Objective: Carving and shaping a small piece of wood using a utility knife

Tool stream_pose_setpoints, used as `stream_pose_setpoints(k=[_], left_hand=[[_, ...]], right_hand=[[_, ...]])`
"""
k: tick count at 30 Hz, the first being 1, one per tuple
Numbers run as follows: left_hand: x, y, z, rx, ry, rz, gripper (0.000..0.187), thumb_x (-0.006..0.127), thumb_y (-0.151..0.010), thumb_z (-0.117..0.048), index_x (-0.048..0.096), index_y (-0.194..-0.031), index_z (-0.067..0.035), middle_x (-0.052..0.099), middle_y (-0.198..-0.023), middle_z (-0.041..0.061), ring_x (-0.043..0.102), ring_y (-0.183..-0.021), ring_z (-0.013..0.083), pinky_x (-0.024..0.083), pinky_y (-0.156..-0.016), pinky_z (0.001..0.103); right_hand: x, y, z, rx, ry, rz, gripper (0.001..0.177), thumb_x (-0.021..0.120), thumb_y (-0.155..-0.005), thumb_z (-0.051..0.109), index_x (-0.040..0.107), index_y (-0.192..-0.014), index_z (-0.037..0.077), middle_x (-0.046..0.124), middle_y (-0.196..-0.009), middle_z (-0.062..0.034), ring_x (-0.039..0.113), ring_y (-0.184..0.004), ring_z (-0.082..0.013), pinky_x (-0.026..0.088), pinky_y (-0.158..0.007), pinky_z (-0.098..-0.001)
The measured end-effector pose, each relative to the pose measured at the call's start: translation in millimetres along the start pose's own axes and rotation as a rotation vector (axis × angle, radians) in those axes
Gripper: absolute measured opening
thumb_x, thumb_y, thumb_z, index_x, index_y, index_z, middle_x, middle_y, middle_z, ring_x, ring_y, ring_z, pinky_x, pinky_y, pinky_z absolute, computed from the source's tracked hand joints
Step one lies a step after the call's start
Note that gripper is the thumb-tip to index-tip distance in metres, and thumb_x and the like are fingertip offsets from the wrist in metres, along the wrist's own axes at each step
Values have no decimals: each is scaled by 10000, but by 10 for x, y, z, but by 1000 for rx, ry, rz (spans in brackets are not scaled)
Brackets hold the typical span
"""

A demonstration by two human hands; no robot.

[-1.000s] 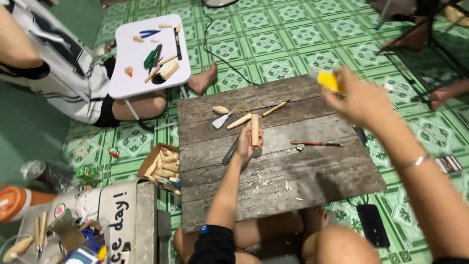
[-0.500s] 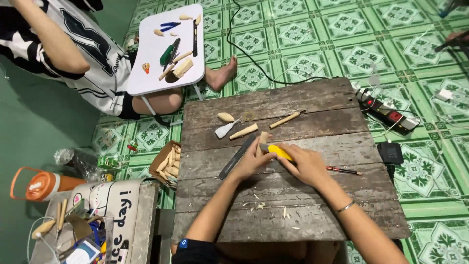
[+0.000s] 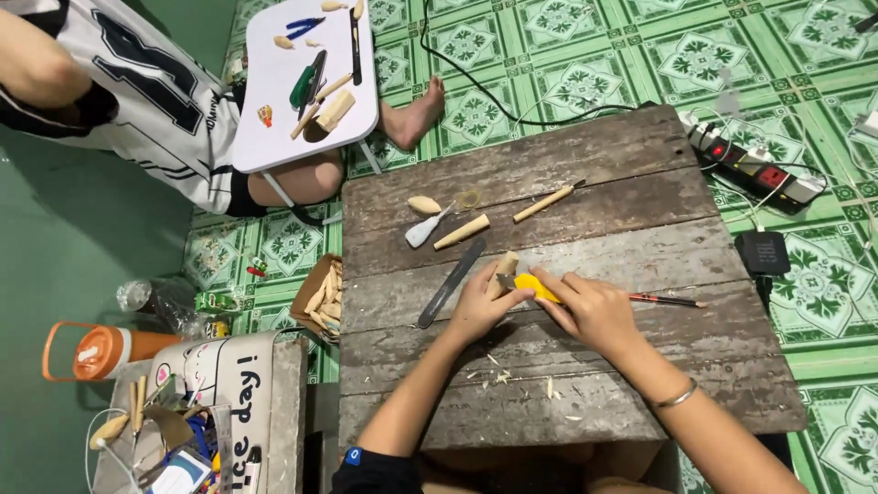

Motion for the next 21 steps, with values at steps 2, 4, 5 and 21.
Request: stream_pose_setpoints(k=[2,4,5,21], left_hand=[[8,36,-60,-42,-38,-54,381,896,-773,-363,656,-929,-111,599,-647,35,558,-661,115,486,-662,268],[-10,42,-53,-81,-76,-104,373,883,-779,-409,647,-870,-135,555,-577,10,526,-605,101,450,-609,249],[-2,30,-35,-70,-54,-100,366,886,-780,-396,636,-862,-142,558,-574,4,529,-605,97,445,-611,237],[-45,6,144,74,-153,-5,479,860,-733,-245,664,-1132,-68,772,-889,49,681,-688,130,533,-625,256]], right_hand=[[-26,-9,31,46,-28,-5,360,659,-922,429,702,-1262,321,576,-682,48,676,-585,-180,554,-561,-301],[-46,-17,23,95,-51,-14,378,674,-915,433,705,-1271,310,582,-688,45,679,-583,-185,550,-552,-301],[-48,-17,30,91,-32,-17,396,678,-905,443,699,-1281,318,591,-696,49,681,-577,-186,556,-550,-305],[262,50,-35,138,-399,241,527,698,-888,246,591,-1389,123,784,-955,-73,584,-410,-83,501,-317,-204]])
Point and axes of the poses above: each hand's wrist, its own y-axis away from the middle knuckle, its own x-axis out of the palm, z = x × y, the point moved 10 cm from there along -y, towards the middle knuckle
